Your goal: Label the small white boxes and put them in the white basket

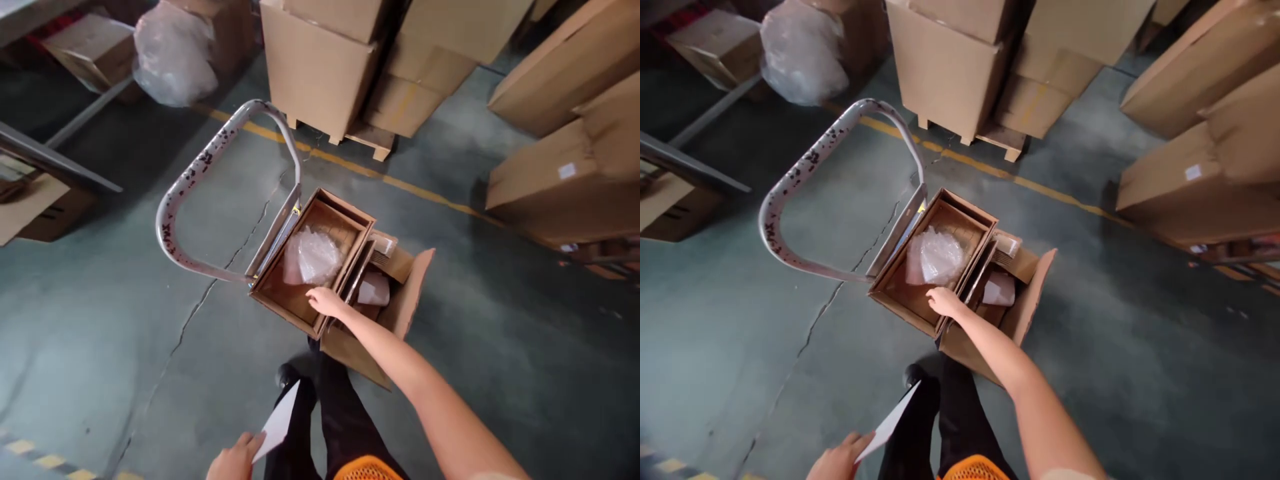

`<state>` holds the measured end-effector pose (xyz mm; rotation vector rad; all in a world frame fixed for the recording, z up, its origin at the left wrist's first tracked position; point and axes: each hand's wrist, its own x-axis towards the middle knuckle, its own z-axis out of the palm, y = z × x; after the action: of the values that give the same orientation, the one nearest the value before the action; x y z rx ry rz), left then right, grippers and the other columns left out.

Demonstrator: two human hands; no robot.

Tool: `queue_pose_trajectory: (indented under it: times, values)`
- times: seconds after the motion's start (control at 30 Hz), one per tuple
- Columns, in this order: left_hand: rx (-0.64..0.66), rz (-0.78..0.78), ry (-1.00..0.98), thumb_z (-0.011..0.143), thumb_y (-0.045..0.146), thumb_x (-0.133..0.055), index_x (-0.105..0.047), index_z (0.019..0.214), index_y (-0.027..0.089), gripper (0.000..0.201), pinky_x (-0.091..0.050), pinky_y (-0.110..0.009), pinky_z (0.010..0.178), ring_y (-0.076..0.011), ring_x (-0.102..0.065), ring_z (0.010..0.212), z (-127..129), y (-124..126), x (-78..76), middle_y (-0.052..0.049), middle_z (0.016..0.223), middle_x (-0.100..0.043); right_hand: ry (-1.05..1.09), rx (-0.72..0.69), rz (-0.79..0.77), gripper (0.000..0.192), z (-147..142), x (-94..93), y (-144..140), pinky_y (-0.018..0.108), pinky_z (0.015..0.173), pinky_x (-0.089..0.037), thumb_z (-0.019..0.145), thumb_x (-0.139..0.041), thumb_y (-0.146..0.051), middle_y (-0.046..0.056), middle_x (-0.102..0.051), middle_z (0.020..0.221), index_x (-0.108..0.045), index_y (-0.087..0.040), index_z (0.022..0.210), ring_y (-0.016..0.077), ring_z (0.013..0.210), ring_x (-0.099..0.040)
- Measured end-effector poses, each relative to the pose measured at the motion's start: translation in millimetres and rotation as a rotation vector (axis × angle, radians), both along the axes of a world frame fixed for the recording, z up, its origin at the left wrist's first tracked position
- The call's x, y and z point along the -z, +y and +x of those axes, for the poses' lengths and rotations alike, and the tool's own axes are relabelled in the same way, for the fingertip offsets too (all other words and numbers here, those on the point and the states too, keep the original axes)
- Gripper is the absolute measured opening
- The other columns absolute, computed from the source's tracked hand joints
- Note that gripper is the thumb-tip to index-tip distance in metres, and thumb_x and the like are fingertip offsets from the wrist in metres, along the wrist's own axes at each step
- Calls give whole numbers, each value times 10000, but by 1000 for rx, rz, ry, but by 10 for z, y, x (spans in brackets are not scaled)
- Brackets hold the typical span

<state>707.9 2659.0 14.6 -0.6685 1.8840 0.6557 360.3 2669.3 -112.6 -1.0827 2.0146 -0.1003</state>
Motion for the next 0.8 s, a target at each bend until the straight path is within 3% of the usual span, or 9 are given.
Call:
queue_pose_trajectory:
  times: [0.1, 0.2, 0.33, 0.47, 0.53, 0.67, 0.8]
  values:
    - [-20, 22, 3, 774, -35, -412, -526, 1410, 306, 731, -576, -353, 793, -279, -735, 914, -373, -36, 152, -101, 1307, -627, 4, -75, 158, 332, 59, 284, -425, 440, 885, -548, 946, -609, -345, 93, -610, 1233, -587, -164, 1224, 226, 1049, -629]
    - [-39, 57, 20, 773, -45, -389, -479, 1444, 287, 754, -580, -384, 803, -289, -729, 925, -645, -67, 187, -117, 1307, -620, 42, -111, 275, 356, 97, 414, -569, 452, 902, -540, 944, -612, -342, 106, -597, 1254, -576, -155, 1245, 238, 1074, -620]
    - [-37, 118, 83, 774, -52, -351, -491, 1430, 281, 749, -583, -449, 818, -302, -727, 913, -885, -184, 131, -111, 1251, -645, 2, -204, 307, 341, 234, 284, -452, 446, 902, -539, 946, -609, -349, 103, -610, 1233, -588, -152, 1224, 233, 1065, -625]
    - [-14, 132, 137, 764, -54, -361, -567, 1358, 214, 683, -585, -488, 790, -330, -724, 905, -1161, -374, 144, -180, 1488, -449, -114, -314, 280, 295, 533, 93, -313, 429, 894, -543, 952, -602, -337, 98, -631, 1191, -612, -144, 1176, 219, 1035, -635]
    - [-14, 131, 151, 768, -60, -348, -596, 1318, 168, 645, -580, -488, 787, -341, -716, 922, -1313, -473, 176, -208, 1440, -487, -161, -336, 264, 293, 605, 54, -287, 432, 897, -541, 953, -600, -339, 96, -633, 1189, -614, -147, 1174, 218, 1034, -636]
    - [-72, 121, 167, 772, -56, -351, -626, 1268, 158, 607, -561, -462, 787, -347, -704, 941, -1461, -677, 147, -194, 1168, -641, -263, -311, 188, 342, 427, 23, -234, 492, 957, -505, 963, -577, -365, 100, -602, 1266, -582, -169, 1244, 246, 1110, -610]
    - [-179, 139, 203, 829, 16, -379, -695, 1134, 215, 482, -534, -365, 770, -275, -707, 864, -1248, -911, -131, -131, 1025, -680, -481, -253, 65, 495, 3, -93, -119, 504, 1067, -417, 996, -477, -442, 149, -525, 1398, -455, -174, 1413, 271, 1256, -537]
